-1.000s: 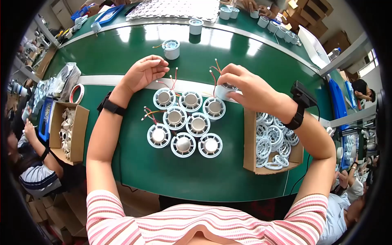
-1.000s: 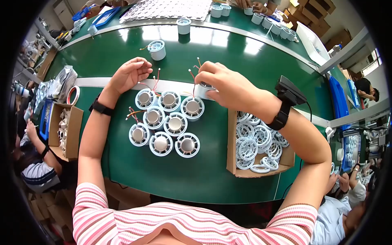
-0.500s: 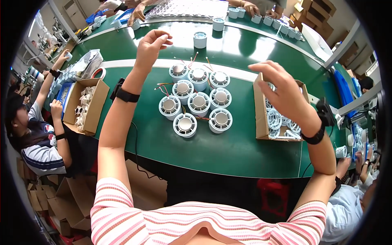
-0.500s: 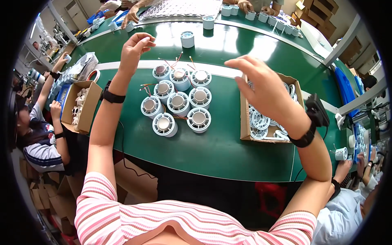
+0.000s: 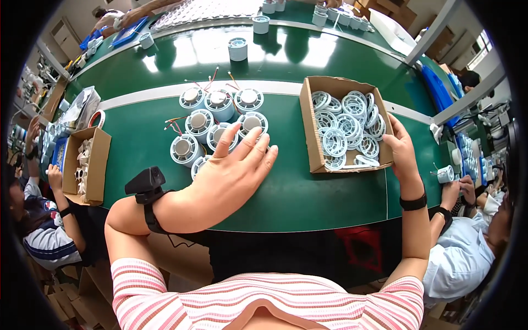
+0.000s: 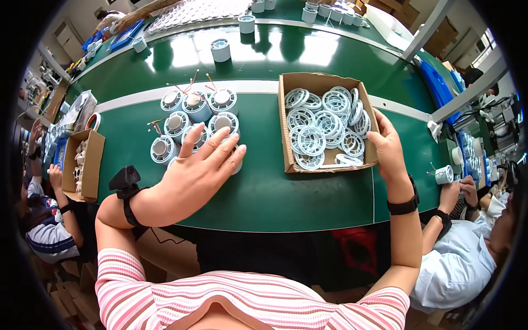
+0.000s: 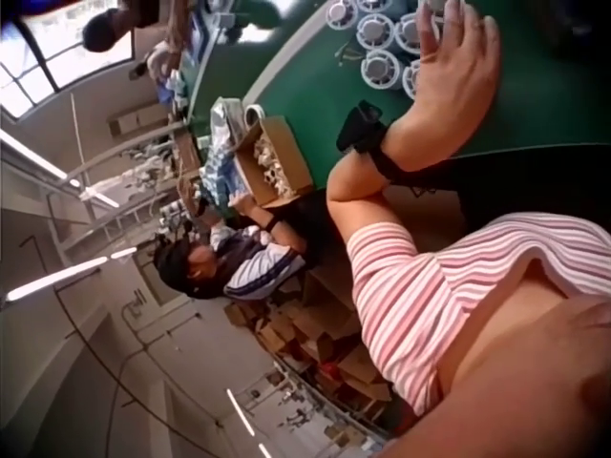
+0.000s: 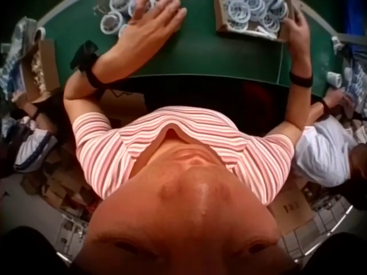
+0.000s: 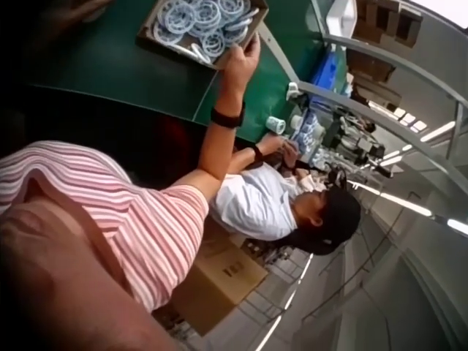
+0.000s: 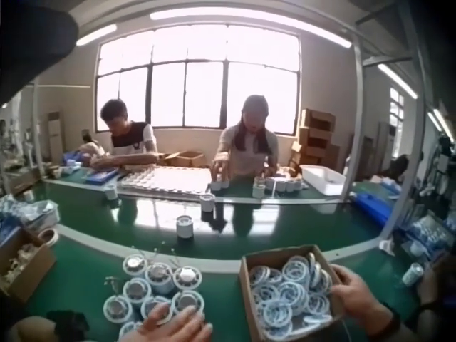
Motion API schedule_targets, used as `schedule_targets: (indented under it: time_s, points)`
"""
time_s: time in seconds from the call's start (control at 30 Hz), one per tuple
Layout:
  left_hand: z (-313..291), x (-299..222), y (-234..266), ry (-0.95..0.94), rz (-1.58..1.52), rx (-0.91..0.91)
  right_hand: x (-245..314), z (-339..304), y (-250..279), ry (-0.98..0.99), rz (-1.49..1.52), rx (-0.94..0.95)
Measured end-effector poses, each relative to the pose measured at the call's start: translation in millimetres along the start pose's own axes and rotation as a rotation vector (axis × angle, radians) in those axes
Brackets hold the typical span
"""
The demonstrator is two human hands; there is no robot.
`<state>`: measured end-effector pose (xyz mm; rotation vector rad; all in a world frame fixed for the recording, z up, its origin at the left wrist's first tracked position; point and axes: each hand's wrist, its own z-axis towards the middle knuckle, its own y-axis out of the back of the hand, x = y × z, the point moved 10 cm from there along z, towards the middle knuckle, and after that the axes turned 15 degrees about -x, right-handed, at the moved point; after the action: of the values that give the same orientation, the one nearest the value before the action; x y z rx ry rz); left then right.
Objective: The person assembles components by hand, threading a motor's wires through a plastic housing and pressing the motor into place. They then snap a plastic ring onto the housing and set the completed assembly on the table, repeating the process several times.
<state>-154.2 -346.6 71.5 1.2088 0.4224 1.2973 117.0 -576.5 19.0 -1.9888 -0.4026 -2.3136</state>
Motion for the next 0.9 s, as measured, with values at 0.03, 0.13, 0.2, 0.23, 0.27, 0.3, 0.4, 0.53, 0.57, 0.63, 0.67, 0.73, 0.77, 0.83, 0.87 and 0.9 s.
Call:
schedule_targets:
  time_s: [0.03,0.13,0.2,0.23,0.27,0.3,0.4,0.53,0.57,0.63,0.67,0.73,0.77,0.83,0.87,0.9]
  points:
    - [4,4,-2,0.008,0.023,-0.022,-3,-2,-6,-0.082,0.058,0.002]
    - [14,2,-1,-0.029,-0.040,-0.017,-6,0,-21,-0.159,0.127,0.000]
    - [20,-2,0,-0.048,-0.071,-0.013,-5,6,-29,-0.141,0.131,-0.007]
    - [22,-4,-1,-0.027,-0.140,-0.002,-6,8,-34,-0.144,0.131,-0.013]
    - [24,-7,0,-0.003,-0.204,0.011,-4,11,-39,-0.131,0.141,-0.007]
    - [24,-10,1,0.022,-0.270,0.023,-3,12,-44,-0.119,0.150,-0.002]
    - [21,-14,6,0.085,-0.386,0.016,7,19,-46,0.099,-0.014,-0.128]
    - [20,-20,9,0.136,-0.581,0.011,65,15,-56,0.610,-0.452,-0.200]
    - [18,-22,9,0.155,-0.644,0.014,81,10,-76,0.708,-0.534,-0.020]
    - [21,-25,2,0.206,-0.712,0.042,85,3,-97,0.796,-0.625,0.156]
    - [22,-26,-4,0.259,-0.773,0.072,84,-2,-111,0.856,-0.661,0.201]
    - [21,-27,-13,0.319,-0.827,0.101,82,-12,-138,0.986,-0.720,0.295]
    - [19,-27,-21,0.372,-0.876,0.121,83,-11,-138,0.988,-0.718,0.298]
    - [14,-27,-35,0.478,-0.974,0.160,77,-8,-141,0.948,-0.767,0.357]
    - [12,-27,-38,0.484,-0.975,0.160,74,-7,-143,0.926,-0.788,0.391]
    - [10,-23,-39,0.504,-0.949,0.134,74,-7,-141,0.925,-0.788,0.396]
